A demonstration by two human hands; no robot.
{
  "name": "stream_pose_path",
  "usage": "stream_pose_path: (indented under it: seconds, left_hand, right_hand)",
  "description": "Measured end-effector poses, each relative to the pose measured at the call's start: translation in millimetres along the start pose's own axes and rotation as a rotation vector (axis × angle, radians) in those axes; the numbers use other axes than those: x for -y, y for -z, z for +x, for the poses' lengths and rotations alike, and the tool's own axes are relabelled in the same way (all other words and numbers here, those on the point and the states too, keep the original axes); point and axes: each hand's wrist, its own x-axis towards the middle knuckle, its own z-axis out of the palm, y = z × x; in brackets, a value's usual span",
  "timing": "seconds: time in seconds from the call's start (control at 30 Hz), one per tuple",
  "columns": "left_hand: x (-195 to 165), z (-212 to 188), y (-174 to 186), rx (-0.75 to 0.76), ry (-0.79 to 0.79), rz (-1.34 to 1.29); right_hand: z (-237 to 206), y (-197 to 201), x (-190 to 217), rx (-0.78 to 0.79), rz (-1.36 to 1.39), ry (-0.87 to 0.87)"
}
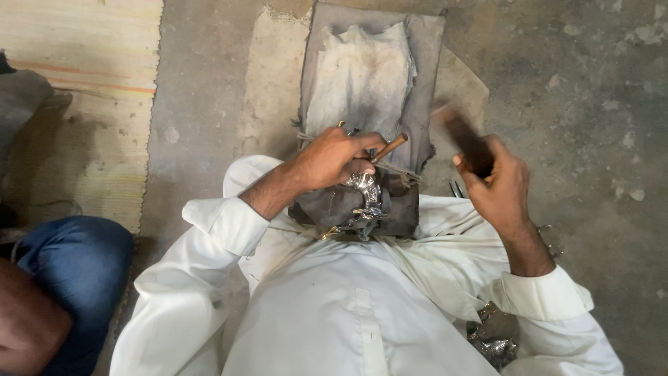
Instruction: The person sits on the floor with a silver metal animal figurine strapped to a sandbag on their lap. They hold a wooden mallet in one hand and a small punch in the other, repeatedly striking the punch against the figurine's body to shape its surface, occasionally repositioning the figurine and the strap holding it.
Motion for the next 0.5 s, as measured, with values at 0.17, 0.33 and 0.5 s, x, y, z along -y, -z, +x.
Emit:
stream_pose_path:
  seconds: [0.17,0.33,0.5]
  left_hand:
    - [-0.1,3.0,1.4,0.047,0.001,0.0]
    - [2.5,4.9,2.3,0.05,-0.052,-0.023]
    - [4.5,7.9,-0.4,0.096,-0.018,-0.039]
  right_hand:
    - [-7.9,-7.4,-7.9,-0.04,-0.043,0.084]
    - [-11.7,-9.5,-18.4,-0.035,-0.019,0.073]
    - [-14.8,-17.4,-27.9,-0.12,0.45,-0.111]
